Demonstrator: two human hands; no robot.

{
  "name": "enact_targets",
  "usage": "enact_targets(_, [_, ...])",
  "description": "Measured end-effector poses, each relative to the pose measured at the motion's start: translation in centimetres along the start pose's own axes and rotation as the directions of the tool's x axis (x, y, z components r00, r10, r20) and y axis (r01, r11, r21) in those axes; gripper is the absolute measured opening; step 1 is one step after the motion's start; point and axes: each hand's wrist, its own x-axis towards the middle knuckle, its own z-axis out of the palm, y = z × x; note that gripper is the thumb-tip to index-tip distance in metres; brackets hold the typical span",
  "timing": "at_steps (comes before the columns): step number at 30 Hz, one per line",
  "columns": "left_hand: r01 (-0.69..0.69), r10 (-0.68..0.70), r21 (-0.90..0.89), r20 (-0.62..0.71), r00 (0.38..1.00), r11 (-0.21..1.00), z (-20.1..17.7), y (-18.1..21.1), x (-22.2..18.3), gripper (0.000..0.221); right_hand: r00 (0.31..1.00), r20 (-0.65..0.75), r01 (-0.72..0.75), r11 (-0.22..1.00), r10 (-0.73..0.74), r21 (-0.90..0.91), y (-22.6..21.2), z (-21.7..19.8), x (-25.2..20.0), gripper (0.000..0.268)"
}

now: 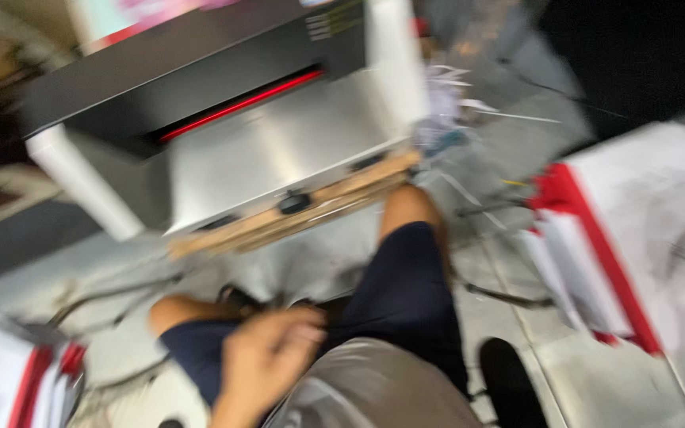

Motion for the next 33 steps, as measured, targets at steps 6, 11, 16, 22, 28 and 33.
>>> enact_targets(6, [0.492,-0.062,0.27,-0.827,0.559,0.828,-15.1,-16.0,-13.1,0.031,0.772,0.255,0.408,0.762,-0.582,0.503,-22.7,10.8,0.6,0.019])
enact_targets(11, [0.764,-0.096,0.102,-0.973,0.21,0.637,-22.4,-28.8,-26.5,0.045,0.279,0.383,0.311,0.46,-0.881,0.831,-42.4,23.1,-7.8,0.034])
enact_targets(16, [0.796,-0.244,-0.203,-0.967,-0.072,0.571,-23.2,-37.5,-33.9,0.058,0.033,0.412,-0.34,0.377,-0.911,0.861,-61.6,37.0,-22.2,0.035])
enact_targets(22, [0.77,-0.19,-0.238,-0.97,-0.154,0.592,-19.3,-36.8,-31.3,0.053,0.045,0.786,0.109,0.785,-0.617,0.61,-76.0,50.5,-33.7,0.055])
enact_targets(28, [-0.039,-0.9,-0.912,-0.409,0.149,0.408,-15.2,-36.2,-24.7,0.05,-0.159,0.9,-0.088,0.914,-0.406,0.396,-77.1,53.8,-36.1,0.051])
enact_targets(33, [-0.249,-0.924,-0.942,-0.287,0.253,0.225,-16.0,-37.4,-20.2,0.081,-0.181,0.827,-0.101,0.847,-0.532,0.522,-77.3,52.6,-34.6,0.053])
